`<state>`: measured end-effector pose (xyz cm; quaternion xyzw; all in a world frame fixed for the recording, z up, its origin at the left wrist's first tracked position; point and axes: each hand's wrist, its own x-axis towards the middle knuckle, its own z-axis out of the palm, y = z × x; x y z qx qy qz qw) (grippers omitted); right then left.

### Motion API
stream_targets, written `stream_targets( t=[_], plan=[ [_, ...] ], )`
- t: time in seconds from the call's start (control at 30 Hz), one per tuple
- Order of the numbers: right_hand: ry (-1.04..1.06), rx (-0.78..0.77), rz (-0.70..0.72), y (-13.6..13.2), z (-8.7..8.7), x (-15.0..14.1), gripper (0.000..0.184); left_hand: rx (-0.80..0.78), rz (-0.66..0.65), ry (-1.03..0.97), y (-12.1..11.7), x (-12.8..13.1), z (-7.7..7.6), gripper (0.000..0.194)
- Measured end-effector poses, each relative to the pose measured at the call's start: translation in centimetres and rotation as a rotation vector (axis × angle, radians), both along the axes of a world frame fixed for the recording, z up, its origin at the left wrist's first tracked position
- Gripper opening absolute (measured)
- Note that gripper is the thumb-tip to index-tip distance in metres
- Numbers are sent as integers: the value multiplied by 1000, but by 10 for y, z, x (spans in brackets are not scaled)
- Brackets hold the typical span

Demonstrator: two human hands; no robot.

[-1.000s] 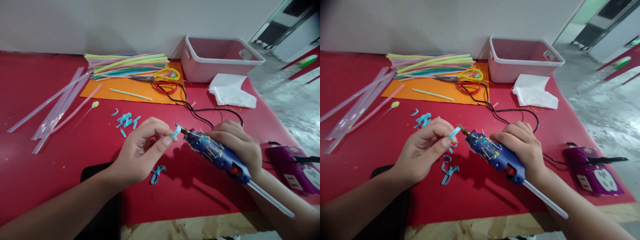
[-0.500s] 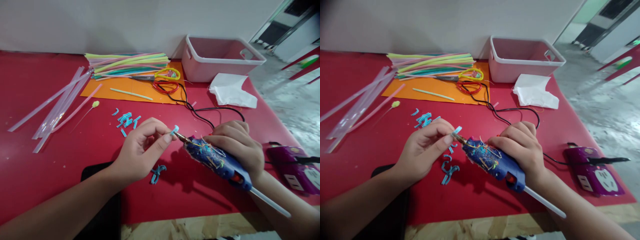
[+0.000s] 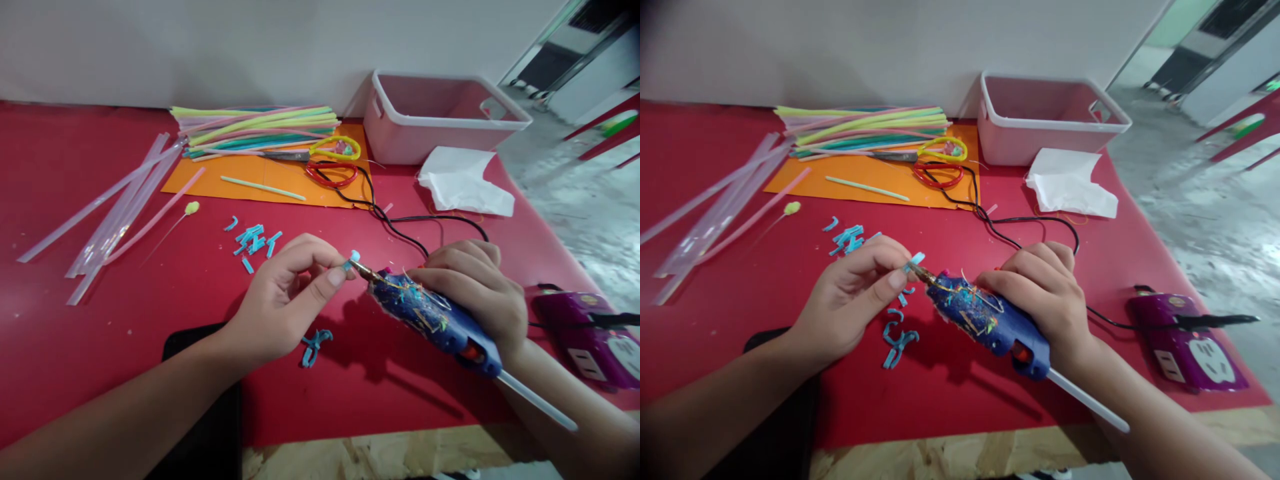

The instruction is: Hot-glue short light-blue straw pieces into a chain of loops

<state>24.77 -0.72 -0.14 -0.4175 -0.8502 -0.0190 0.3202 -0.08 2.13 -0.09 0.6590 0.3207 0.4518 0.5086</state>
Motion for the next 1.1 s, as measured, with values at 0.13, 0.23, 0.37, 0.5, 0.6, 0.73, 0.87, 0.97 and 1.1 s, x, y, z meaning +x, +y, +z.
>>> stream_targets(
  t=[0.13, 0.23, 0.37, 0.5, 0.6, 0.73, 0.87, 0.97, 1.1],
  plan=[
    [-5, 8, -27, 1, 1, 0, 20, 13, 10, -1, 0, 0, 0, 14],
    [-16, 20, -46, 1, 2, 0, 18, 21, 6, 8, 0, 0, 1, 14],
    [-30, 20, -48, 0, 2, 1, 15, 17, -5, -9, 0, 0, 2, 14],
    [-38, 18, -57, 1, 0, 1, 16, 5, -8, -13, 0, 0, 1, 14],
    [-28, 11, -77, 1, -1, 1, 19, -23, -7, -23, 0, -1, 0, 15],
    [44, 21, -74, 0, 0, 2, 15, -23, -4, -44, 0, -1, -2, 13],
    [96, 31, -38, -2, 2, 1, 12, 1, 11, -55, 1, -1, -3, 11],
    [74, 21, -27, -2, 2, 0, 11, 12, 26, -27, 1, -1, -4, 13],
    [58, -4, -24, -1, 1, -1, 10, 10, 33, -8, 0, -1, -4, 15]
  ],
)
